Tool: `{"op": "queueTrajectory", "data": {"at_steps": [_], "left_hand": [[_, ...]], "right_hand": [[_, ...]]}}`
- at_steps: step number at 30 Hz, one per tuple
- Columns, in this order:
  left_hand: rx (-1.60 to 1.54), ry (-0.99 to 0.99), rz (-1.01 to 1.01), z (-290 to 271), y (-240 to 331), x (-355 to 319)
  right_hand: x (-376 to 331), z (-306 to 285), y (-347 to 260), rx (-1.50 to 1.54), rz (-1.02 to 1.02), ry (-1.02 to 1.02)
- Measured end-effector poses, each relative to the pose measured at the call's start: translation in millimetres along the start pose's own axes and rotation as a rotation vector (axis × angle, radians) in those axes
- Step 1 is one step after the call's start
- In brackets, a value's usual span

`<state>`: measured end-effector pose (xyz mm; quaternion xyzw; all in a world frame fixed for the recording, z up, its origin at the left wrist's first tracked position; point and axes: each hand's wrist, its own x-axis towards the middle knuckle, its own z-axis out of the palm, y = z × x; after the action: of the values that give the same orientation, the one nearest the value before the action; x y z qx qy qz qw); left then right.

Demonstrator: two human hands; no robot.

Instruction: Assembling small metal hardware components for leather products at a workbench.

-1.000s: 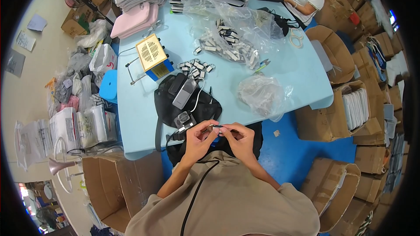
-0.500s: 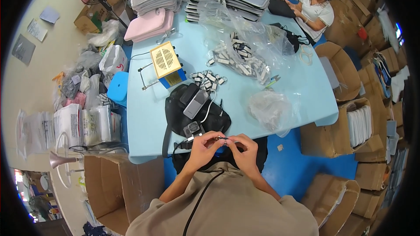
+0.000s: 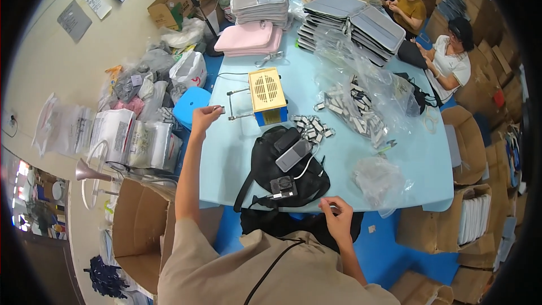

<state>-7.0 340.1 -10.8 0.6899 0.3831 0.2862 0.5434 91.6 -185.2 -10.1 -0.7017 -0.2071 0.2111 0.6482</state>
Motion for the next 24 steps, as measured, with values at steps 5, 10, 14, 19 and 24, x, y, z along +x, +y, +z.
{"op": "queueTrajectory", "data": {"at_steps": [5,10,14,19,24], "left_hand": [[-0.045,-0.055,-0.2,-3,-26,56],[-0.169,-0.124,-0.366,7,-31,72],[-0.185,-0.141,-0.407,6,-29,73],[-0.194,-0.195,-0.401,10,-25,72],[-0.161,-0.199,-0.406,14,-25,70]], "right_hand": [[7,6,-7,-0.01,0.019,0.003],[7,6,-6,0.009,0.034,0.02],[11,3,-2,0.004,0.046,0.005],[13,2,-3,-0.001,0.046,0.001],[12,1,-4,0.008,0.045,0.001]]}}
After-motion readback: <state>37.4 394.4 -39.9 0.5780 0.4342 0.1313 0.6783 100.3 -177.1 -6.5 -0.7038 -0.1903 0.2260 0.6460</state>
